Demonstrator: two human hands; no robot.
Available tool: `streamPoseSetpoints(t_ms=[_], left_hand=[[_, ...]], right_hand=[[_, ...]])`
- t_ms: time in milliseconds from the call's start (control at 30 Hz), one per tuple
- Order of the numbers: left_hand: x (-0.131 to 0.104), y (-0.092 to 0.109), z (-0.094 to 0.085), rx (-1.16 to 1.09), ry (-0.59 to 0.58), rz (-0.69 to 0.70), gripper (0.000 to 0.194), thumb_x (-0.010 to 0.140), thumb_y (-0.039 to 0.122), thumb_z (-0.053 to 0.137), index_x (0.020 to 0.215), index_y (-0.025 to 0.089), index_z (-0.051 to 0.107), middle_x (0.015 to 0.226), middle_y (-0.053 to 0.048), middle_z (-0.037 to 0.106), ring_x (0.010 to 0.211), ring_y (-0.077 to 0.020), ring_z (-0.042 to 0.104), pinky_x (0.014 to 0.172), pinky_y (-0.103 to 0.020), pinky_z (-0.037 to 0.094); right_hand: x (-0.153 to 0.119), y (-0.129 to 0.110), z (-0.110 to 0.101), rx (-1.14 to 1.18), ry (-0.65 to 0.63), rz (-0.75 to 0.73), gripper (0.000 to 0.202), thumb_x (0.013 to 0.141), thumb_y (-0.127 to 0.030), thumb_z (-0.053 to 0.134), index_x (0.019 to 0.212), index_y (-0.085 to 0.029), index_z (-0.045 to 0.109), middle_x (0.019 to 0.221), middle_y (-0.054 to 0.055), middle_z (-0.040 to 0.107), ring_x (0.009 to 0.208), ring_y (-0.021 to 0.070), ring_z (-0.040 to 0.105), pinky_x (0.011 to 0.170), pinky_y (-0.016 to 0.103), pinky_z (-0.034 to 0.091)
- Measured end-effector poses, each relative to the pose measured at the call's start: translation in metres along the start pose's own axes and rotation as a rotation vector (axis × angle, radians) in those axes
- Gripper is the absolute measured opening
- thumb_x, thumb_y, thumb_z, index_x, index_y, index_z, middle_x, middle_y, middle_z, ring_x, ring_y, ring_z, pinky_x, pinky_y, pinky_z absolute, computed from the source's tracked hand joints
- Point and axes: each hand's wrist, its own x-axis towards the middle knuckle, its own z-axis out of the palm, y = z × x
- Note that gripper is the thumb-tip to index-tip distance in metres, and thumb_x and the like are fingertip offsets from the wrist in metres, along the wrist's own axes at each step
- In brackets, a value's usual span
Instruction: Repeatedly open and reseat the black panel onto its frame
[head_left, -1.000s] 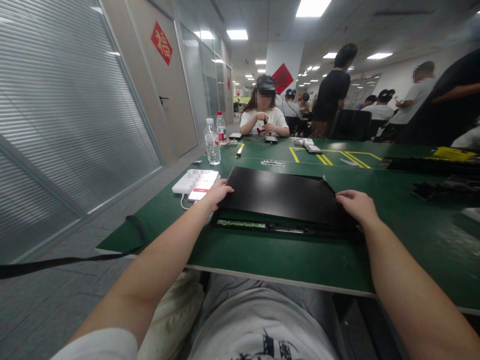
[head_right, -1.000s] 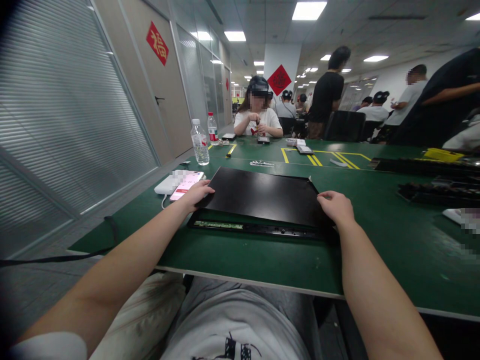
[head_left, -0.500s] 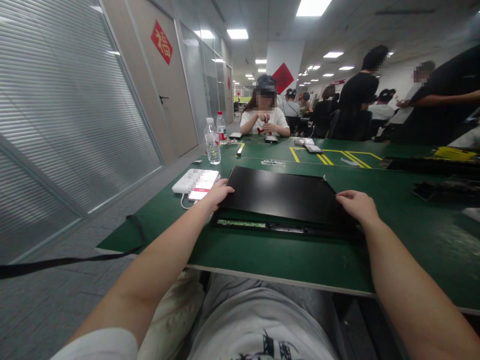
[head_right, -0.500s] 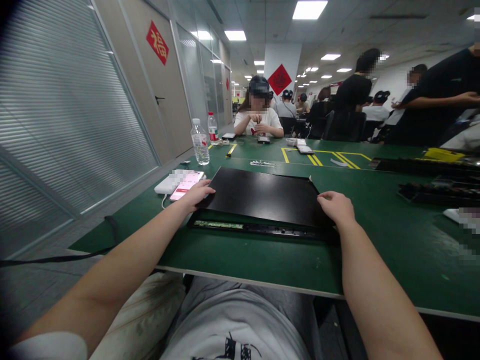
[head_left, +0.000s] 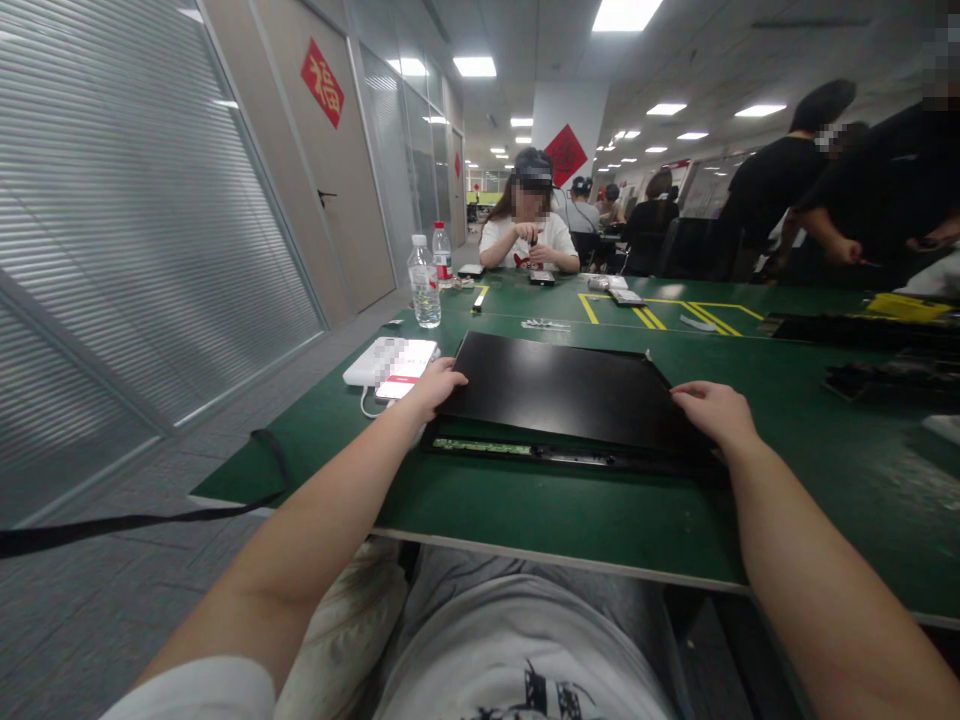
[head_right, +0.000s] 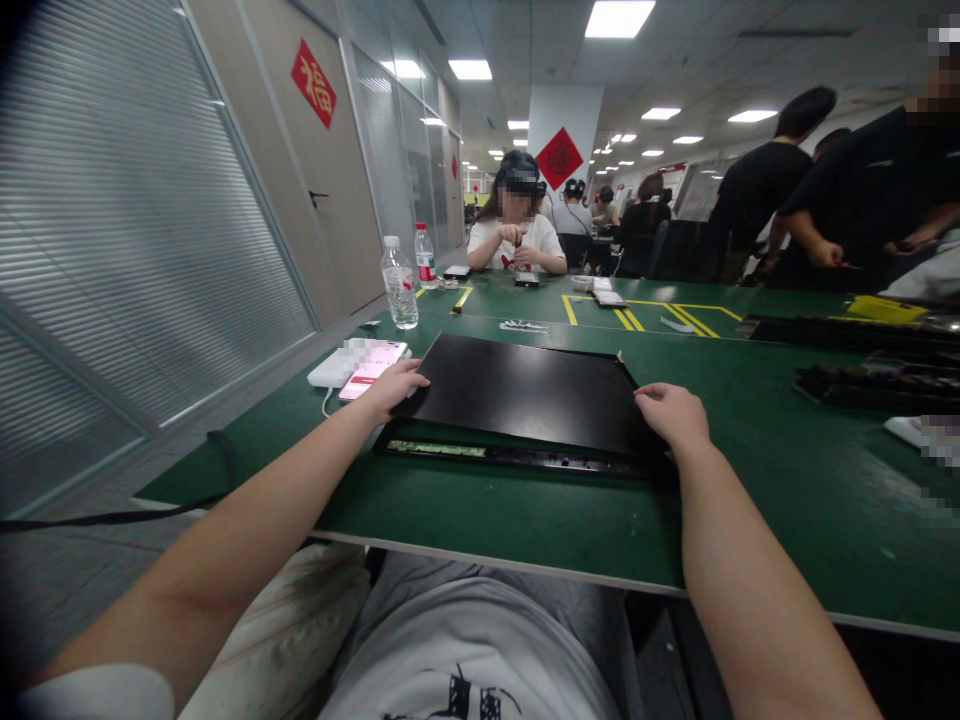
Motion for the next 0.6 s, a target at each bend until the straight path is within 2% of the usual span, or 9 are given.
streamPoseSetpoints(t_ms=[600], left_hand=[[-0.0016, 0.0021, -0.0001, 0.033, -0.002, 0.000, 0.051, 0.063, 0.011, 0.064, 0.114, 0.017, 0.066, 0.096, -0.007, 0.076, 0.084, -0.0254, 0.073, 0.070, -0.033, 0.056]], right_hand=[[0.0008, -0.0003, 0.0011, -0.009, 0.008, 0.014, 0.029, 0.080, -0.034, 0.063, 0.098, -0.026, 0.085, 0.094, 0.008, 0.078, 0.088, 0.0277, 0.070, 0.076, 0.036, 0.053]])
